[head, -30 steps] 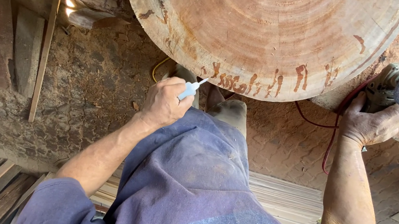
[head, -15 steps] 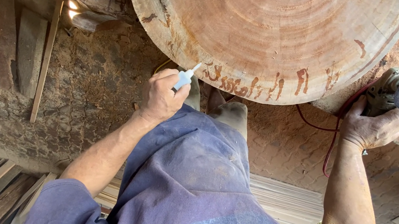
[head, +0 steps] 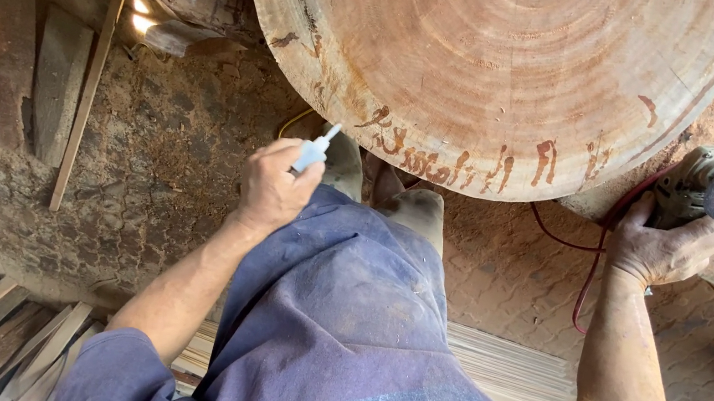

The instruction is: The recorder sands a circular piece of wood with an angle grinder, fills cracks with adhesive, and cuts new sandpaper for use.

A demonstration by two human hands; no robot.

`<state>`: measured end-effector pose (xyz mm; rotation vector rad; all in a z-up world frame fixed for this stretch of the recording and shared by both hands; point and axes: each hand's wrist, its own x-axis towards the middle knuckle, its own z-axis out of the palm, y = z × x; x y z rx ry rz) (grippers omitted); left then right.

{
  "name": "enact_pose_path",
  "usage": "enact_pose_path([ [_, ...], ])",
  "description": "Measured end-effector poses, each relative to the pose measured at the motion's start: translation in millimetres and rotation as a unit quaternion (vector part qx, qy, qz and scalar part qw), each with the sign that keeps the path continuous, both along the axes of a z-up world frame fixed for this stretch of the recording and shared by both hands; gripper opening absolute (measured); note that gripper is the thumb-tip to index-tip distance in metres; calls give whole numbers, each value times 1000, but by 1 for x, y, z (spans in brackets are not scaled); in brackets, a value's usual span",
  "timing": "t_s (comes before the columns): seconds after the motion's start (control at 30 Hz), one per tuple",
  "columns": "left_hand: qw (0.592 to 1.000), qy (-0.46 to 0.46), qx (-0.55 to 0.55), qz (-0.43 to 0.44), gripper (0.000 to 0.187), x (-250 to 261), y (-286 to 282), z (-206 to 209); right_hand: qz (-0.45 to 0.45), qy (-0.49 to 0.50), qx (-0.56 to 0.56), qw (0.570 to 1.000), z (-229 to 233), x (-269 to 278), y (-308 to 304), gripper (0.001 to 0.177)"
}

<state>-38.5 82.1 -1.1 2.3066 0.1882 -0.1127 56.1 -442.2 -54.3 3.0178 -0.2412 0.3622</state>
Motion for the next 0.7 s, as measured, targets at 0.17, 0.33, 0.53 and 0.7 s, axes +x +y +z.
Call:
enact_pose_path([
  [0.17,998,-7,39,45,32,10,21,1,5,1,-1,1000,-2,-1,0,68],
  [0.33,998,-34,21,44,20,37,19,19,17,-2,-2,1000,0,0,2,62],
  [0.53,998,0,47,51,17,23,26,16,-8,16,-22,1000,-3,-2,-2,63],
  [0.7,996,-26,43,77,23,18,36,12,-33,32,-8,999,-11,-4,-8,67],
])
